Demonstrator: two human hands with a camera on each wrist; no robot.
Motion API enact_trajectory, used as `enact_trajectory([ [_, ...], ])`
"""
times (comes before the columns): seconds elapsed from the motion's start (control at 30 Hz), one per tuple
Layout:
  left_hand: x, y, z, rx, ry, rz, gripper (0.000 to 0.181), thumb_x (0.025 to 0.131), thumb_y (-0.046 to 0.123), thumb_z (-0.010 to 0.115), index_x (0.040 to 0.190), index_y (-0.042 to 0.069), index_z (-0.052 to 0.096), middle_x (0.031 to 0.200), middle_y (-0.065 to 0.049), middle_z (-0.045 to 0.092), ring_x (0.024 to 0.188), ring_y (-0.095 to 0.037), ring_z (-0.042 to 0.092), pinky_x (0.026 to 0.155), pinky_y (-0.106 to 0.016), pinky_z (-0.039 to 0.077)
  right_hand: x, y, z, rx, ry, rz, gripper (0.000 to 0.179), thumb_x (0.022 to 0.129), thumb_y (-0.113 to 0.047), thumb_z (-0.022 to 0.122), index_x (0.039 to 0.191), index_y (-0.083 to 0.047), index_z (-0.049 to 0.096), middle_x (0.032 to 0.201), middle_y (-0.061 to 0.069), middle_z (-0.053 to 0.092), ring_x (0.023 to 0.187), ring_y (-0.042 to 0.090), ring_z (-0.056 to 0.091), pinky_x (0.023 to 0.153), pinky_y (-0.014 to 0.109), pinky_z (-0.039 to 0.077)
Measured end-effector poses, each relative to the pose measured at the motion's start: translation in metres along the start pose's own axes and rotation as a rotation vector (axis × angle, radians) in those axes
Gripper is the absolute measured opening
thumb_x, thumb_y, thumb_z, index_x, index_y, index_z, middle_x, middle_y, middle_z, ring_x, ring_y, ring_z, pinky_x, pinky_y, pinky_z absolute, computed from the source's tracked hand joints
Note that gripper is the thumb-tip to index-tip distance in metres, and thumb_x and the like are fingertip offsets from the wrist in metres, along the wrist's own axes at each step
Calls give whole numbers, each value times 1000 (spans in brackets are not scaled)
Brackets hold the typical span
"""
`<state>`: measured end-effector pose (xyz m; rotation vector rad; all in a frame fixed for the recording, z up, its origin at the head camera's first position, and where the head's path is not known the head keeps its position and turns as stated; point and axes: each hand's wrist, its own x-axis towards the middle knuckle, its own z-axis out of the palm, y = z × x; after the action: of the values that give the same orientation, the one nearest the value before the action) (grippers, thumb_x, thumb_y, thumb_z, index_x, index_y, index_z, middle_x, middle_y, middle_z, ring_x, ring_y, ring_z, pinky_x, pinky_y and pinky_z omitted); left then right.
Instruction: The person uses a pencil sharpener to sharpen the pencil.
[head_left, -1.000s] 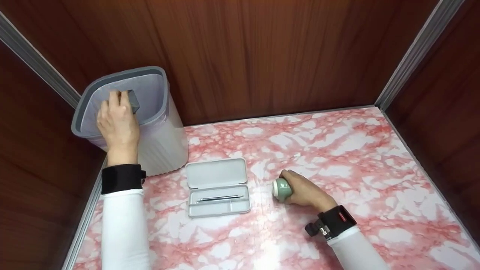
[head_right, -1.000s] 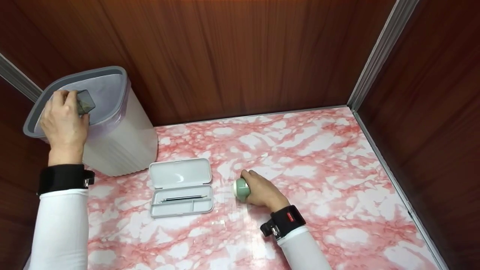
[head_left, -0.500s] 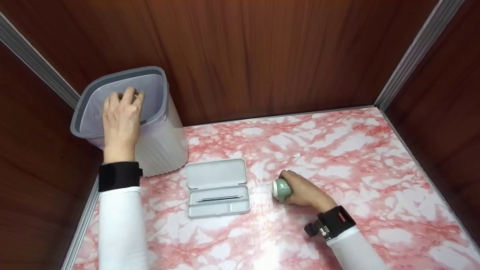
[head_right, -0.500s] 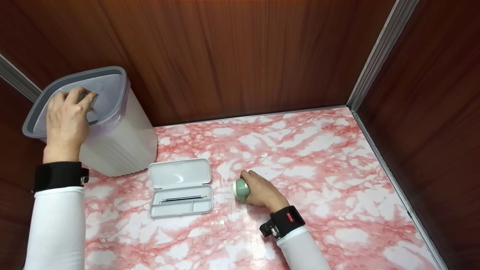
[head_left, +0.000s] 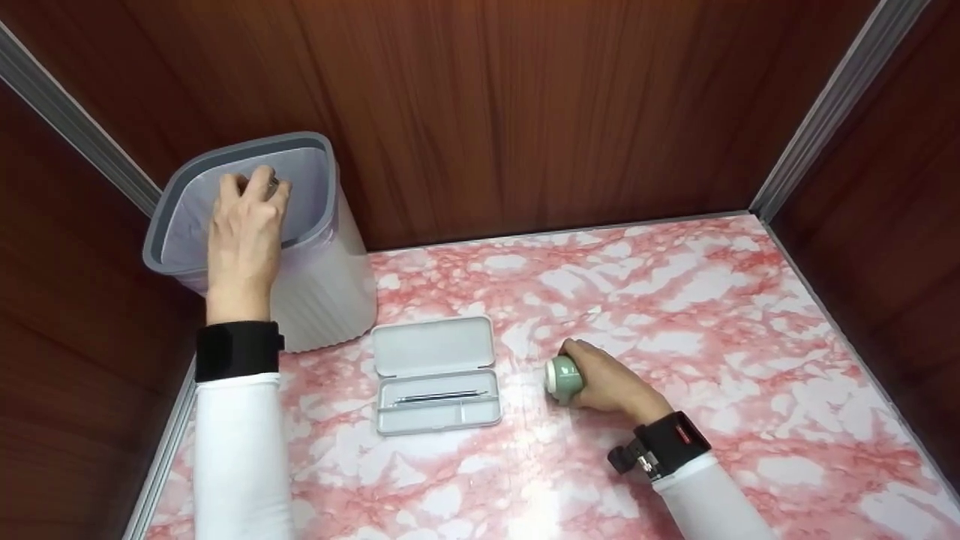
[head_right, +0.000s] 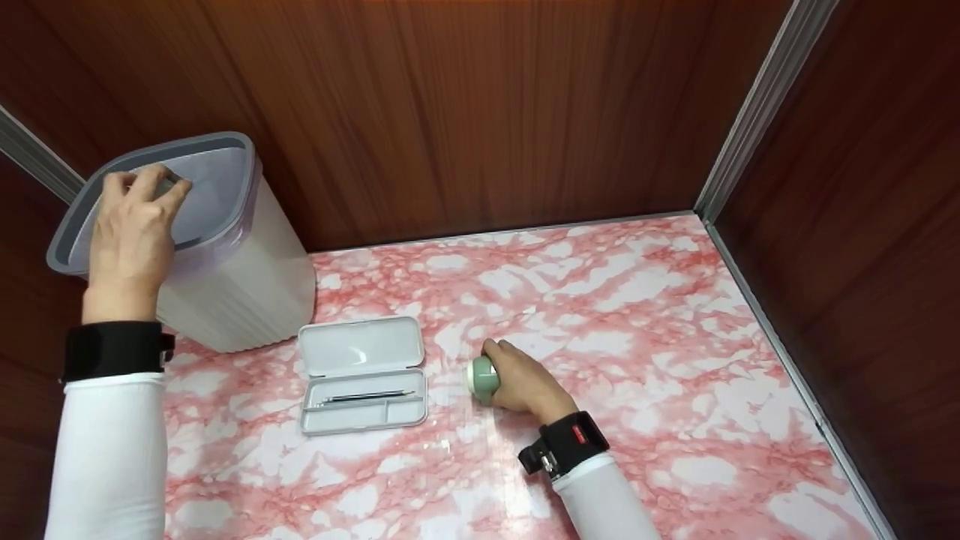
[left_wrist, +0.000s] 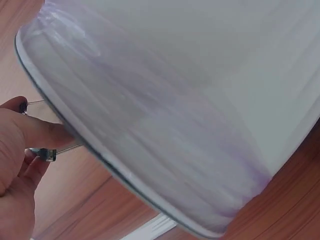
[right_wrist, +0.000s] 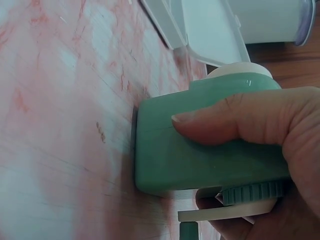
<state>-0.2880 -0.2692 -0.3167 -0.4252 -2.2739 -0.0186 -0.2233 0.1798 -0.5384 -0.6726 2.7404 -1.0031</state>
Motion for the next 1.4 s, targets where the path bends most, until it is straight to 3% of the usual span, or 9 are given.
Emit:
enact_trajectory([
  [0.17, -4, 3, 4, -13, -65, -35, 28, 88, -12, 54, 111, -5, 69, 116, -21, 54, 96, -48, 48, 68, -58, 45, 0, 0, 1, 9, -1, 5, 60, 61, -13, 90, 105, -19, 51, 98, -3, 54, 89, 18, 55, 81, 39, 46],
  [0.37, -2, 4, -2, -33, -10, -38, 30, 87, -15, 54, 112, -5, 68, 115, -22, 53, 94, -49, 47, 71, -57, 44, 0, 0, 2, 6, 1, 7, 59, 62, -14, 90, 105, -19, 51, 98, -3, 54, 89, 18, 56, 81, 39, 47],
  [0.6, -3, 6, -1, -58, -72, -26, 30, 88, -12, 52, 113, -4, 67, 118, -23, 55, 98, -48, 49, 76, -58, 43, -2, 0, 0, -4, 5, -3, 58, 63, -14, 89, 106, -18, 50, 97, -3, 53, 87, 18, 55, 78, 37, 46],
  [0.77, -3, 5, -5, -65, -12, -23, 33, 86, -17, 53, 113, -4, 67, 118, -22, 55, 97, -48, 49, 76, -58, 43, -3, 0, 0, -2, 4, 14, 59, 62, -13, 90, 105, -19, 50, 97, -4, 53, 87, 18, 55, 79, 38, 46],
  [1.0, -10, 4, -3, -105, -77, -17, 33, 87, -14, 52, 115, -3, 67, 122, -23, 55, 99, -49, 49, 81, -57, 43, 0, 0, 1, 5, -10, 15, 58, 63, -12, 89, 105, -21, 50, 98, -4, 54, 88, 16, 55, 80, 37, 47],
  [1.1, -11, 3, 0, -79, -35, -28, 35, 88, -15, 52, 117, -2, 67, 121, -22, 55, 99, -48, 50, 81, -57, 43, 0, 0, 1, 1, -11, 14, 59, 63, -12, 89, 106, -20, 50, 98, -4, 54, 88, 17, 55, 80, 37, 47],
  [1.27, -10, 10, 7, -38, 111, -63, 39, 88, -15, 53, 122, 0, 65, 120, -21, 57, 99, -47, 52, 82, -56, 43, -1, 0, -1, -4, 1, 4, 60, 61, -9, 88, 106, -19, 50, 97, -3, 54, 87, 17, 55, 79, 37, 46],
  [1.4, -7, 25, 4, -163, 183, -177, 49, 81, -12, 68, 128, 1, 60, 125, -20, 55, 107, -42, 53, 92, -51, 41, -1, -1, -1, -1, 1, 5, 59, 61, -9, 88, 106, -19, 50, 98, -4, 54, 87, 17, 55, 79, 37, 46],
])
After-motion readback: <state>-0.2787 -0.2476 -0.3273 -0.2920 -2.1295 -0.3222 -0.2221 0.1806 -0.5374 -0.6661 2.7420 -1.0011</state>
